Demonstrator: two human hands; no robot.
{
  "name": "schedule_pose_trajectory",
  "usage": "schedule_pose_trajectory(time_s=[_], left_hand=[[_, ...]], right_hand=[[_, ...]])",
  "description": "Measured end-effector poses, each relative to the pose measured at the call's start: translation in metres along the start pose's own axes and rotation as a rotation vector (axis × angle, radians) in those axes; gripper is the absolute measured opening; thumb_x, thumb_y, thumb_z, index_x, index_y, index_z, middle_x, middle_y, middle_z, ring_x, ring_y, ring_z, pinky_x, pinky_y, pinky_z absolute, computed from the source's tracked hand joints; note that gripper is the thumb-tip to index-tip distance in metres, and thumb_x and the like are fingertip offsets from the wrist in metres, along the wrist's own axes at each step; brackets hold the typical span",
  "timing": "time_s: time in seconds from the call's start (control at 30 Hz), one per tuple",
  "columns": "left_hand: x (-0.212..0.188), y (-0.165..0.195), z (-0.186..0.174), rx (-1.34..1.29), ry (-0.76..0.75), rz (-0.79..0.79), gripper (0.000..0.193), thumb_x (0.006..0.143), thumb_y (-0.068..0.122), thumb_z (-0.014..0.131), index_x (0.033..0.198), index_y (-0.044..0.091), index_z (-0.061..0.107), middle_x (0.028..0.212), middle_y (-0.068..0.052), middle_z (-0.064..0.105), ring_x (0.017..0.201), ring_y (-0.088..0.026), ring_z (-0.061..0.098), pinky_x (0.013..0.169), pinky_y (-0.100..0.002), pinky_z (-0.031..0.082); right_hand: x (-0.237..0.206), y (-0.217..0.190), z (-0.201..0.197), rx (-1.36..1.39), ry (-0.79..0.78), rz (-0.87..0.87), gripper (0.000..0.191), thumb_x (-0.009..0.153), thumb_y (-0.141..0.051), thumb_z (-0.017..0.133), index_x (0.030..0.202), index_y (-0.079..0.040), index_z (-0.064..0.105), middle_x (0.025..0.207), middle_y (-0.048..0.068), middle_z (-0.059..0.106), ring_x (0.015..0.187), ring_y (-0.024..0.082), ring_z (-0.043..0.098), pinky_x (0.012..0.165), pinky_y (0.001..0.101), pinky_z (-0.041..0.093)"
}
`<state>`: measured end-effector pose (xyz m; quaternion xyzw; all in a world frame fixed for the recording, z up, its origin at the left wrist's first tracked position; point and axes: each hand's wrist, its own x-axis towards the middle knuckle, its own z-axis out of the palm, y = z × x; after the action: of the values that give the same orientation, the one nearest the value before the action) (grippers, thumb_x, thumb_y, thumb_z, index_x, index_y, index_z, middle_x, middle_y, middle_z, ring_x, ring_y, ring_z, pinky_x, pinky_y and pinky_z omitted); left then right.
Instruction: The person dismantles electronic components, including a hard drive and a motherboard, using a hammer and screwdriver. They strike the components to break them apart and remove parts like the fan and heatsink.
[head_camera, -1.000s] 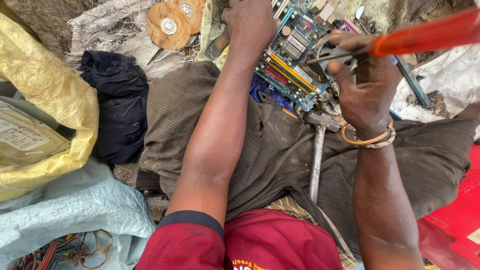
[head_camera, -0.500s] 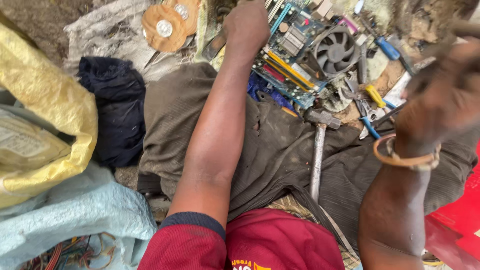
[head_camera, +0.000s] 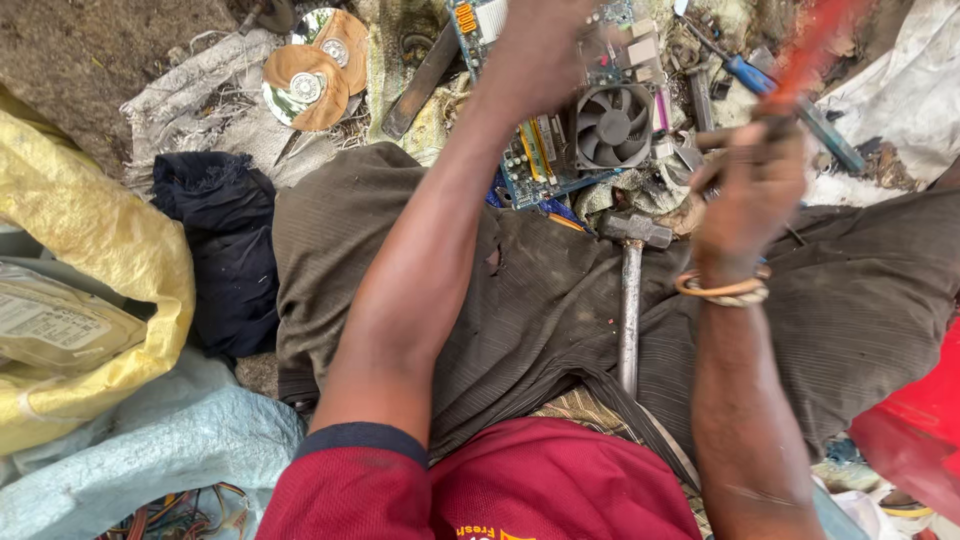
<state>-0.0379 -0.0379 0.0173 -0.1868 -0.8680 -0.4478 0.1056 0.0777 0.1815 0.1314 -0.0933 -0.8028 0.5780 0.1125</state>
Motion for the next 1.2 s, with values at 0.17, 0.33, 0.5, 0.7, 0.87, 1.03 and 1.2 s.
schedule_pose_trajectory(time_s=[0.17,0.33,0.5,0.7,0.87,1.03,1.2], left_hand=[[-0.02,0.072,-0.004,0.08,-0.591,-0.039,0.105,0.063,0.039,0.095,0.153,0.022,0.044,0.155,-0.012,0.043,0.144,-0.039,0.039,0.117,-0.053,0.039],[-0.004,0.07,-0.007,0.132,-0.675,0.027,0.103,0.06,0.025,0.095,0.15,0.031,0.046,0.156,0.0,0.044,0.147,-0.034,0.034,0.122,-0.061,0.022],[0.002,0.067,-0.014,0.166,-0.661,0.11,0.1,0.055,0.005,0.086,0.145,0.039,0.057,0.162,0.005,0.038,0.151,-0.035,0.022,0.122,-0.062,0.013],[-0.004,0.084,-0.029,-0.027,-0.589,0.137,0.032,0.08,0.039,0.088,0.111,0.033,0.082,0.156,0.004,0.045,0.148,-0.037,0.021,0.12,-0.063,0.009],[-0.004,0.089,-0.026,-0.051,-0.523,0.126,0.019,0.085,0.043,0.085,0.097,0.029,0.085,0.148,0.006,0.057,0.141,-0.032,0.036,0.116,-0.061,0.022],[-0.005,0.091,-0.017,-0.109,-0.431,0.122,0.022,0.082,0.042,0.084,0.101,0.031,0.083,0.144,0.007,0.06,0.139,-0.031,0.038,0.114,-0.06,0.023],[-0.005,0.092,-0.015,-0.066,-0.371,0.181,0.017,0.082,0.039,0.082,0.096,0.029,0.084,0.121,0.012,0.073,0.137,-0.029,0.039,0.112,-0.069,0.013]], right_hand=[[0.004,-0.042,-0.051,0.104,-0.139,-0.183,0.013,0.121,0.003,0.059,0.131,0.003,0.051,0.11,0.022,0.067,0.098,0.026,0.07,0.091,0.0329,0.059],[-0.009,-0.048,-0.065,0.019,-0.153,-0.348,0.042,0.114,0.007,0.059,0.144,-0.004,0.032,0.117,0.023,0.068,0.108,0.029,0.073,0.1,0.0346,0.062],[-0.016,-0.053,-0.057,0.027,-0.251,-0.349,0.039,0.115,0.01,0.06,0.138,-0.006,0.032,0.113,0.02,0.065,0.105,0.027,0.071,0.096,0.0316,0.062],[-0.012,-0.058,-0.033,0.063,-0.291,-0.338,0.035,0.119,0.013,0.065,0.135,-0.002,0.037,0.112,0.016,0.062,0.108,0.025,0.07,0.097,0.0299,0.059],[-0.009,-0.051,-0.025,-0.027,-0.335,-0.408,0.035,0.116,0.016,0.069,0.13,0.002,0.04,0.115,0.017,0.068,0.113,0.025,0.075,0.102,0.0308,0.064],[-0.002,-0.051,-0.015,-0.154,-0.275,-0.509,0.041,0.11,0.015,0.08,0.128,0.004,0.045,0.11,0.019,0.069,0.108,0.028,0.076,0.096,0.0326,0.066],[0.004,-0.082,-0.012,-0.068,-0.281,-0.488,0.027,0.111,0.001,0.072,0.117,0.003,0.046,0.1,0.017,0.064,0.094,0.026,0.067,0.085,0.0337,0.059]])
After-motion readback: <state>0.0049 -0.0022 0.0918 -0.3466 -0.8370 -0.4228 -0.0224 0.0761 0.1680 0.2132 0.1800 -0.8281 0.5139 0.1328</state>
